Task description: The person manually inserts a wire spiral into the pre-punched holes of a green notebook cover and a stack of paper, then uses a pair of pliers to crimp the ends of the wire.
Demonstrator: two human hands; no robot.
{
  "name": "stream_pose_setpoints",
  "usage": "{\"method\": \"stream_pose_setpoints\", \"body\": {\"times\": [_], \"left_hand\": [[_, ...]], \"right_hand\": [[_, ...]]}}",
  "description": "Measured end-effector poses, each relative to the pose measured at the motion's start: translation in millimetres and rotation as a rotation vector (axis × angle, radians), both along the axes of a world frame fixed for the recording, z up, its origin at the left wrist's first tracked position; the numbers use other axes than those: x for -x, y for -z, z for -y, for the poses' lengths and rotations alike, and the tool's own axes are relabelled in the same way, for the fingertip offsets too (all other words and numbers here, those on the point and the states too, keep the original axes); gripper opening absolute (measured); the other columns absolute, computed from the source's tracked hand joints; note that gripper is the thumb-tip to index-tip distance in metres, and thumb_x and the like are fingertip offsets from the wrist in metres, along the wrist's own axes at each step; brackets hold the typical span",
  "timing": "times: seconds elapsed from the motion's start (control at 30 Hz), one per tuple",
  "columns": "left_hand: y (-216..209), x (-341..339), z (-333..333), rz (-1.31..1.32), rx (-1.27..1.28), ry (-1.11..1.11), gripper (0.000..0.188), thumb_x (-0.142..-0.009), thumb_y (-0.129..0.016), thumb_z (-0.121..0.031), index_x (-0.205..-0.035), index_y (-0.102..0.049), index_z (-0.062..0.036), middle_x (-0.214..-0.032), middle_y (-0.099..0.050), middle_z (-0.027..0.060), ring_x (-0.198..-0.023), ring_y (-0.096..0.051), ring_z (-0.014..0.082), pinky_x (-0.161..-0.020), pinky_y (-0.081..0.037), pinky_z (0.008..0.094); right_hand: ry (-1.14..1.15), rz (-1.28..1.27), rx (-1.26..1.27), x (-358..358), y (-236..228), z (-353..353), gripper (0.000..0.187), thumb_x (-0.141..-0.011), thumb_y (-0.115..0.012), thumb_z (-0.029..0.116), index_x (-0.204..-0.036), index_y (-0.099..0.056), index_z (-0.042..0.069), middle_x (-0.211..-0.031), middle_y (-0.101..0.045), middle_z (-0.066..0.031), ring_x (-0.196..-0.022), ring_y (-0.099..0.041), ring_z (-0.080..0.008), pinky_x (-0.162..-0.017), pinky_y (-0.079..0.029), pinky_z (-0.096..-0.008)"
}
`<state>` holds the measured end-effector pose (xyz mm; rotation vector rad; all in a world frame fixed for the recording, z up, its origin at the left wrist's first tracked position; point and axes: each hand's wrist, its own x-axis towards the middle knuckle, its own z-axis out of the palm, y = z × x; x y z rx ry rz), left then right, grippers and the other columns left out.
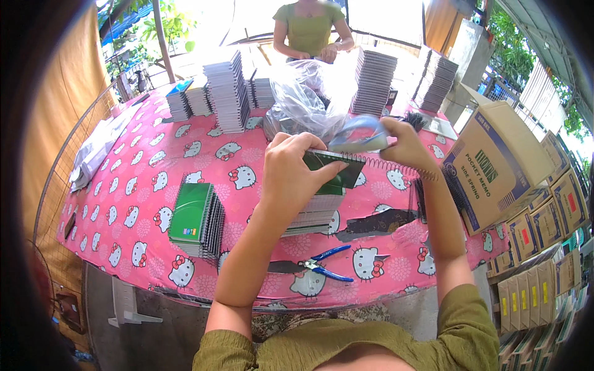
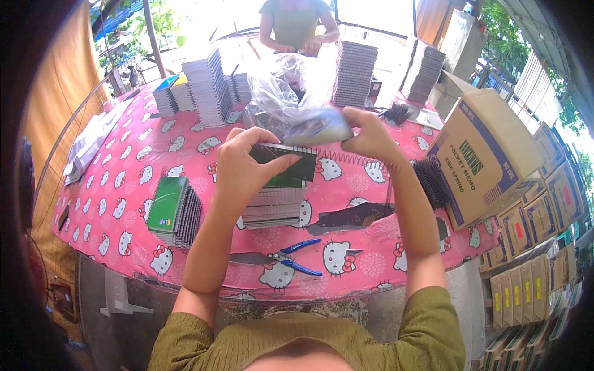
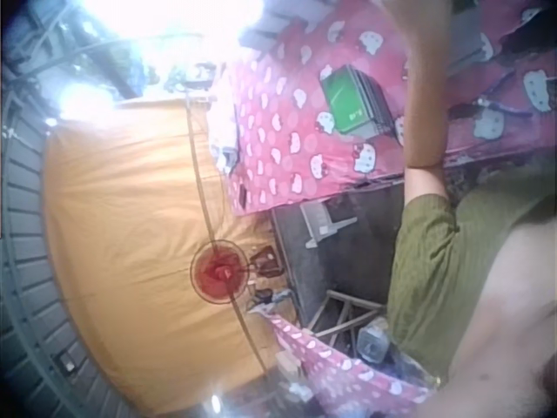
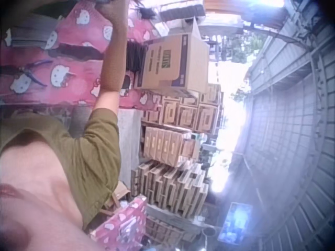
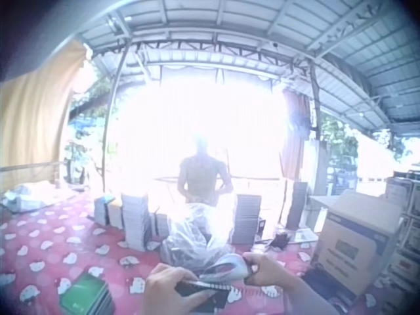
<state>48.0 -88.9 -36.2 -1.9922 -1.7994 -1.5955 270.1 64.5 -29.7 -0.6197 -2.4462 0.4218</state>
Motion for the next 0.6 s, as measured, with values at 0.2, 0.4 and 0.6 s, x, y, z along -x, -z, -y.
{"method": "stream_pose_setpoints", "body": {"times": [0.2,0.4,0.6], "left_hand": [[-4,9,-2,0.084,0.04,0.054,0.052,-0.059,-0.086,-0.022,-0.104,-0.065,-0.0071,-0.092,-0.065,0.0095,-0.084,-0.064,0.022,-0.076,-0.05,0.0336],[10,23,-10,-0.008,-0.186,0.001,0.055,-0.062,-0.085,-0.016,-0.111,-0.063,-0.0064,-0.105,-0.061,0.01,-0.097,-0.06,0.0202,-0.082,-0.05,0.033],[30,26,-13,0.713,-0.138,0.226,0.04,-0.069,-0.078,0.001,-0.106,-0.064,-0.0014,-0.101,-0.06,0.0074,-0.095,-0.06,0.0165,-0.079,-0.054,0.0282]], "right_hand": [[0.016,-0.127,0.209,12,3,-2,0.041,-0.061,-0.063,-0.006,-0.102,-0.063,-0.001,-0.09,-0.066,-0.0064,-0.083,-0.062,-0.0153,-0.071,-0.052,-0.0296],[0.001,-0.098,0.206,32,-13,15,0.046,-0.058,-0.063,-0.004,-0.105,-0.064,-0.001,-0.09,-0.066,-0.0046,-0.081,-0.061,-0.0143,-0.071,-0.05,-0.0277],[-0.079,-0.28,0.402,53,-5,5,0.041,-0.062,-0.064,-0.002,-0.103,-0.063,-0.002,-0.089,-0.067,-0.0084,-0.079,-0.061,-0.0159,-0.073,-0.05,-0.0307]]}}
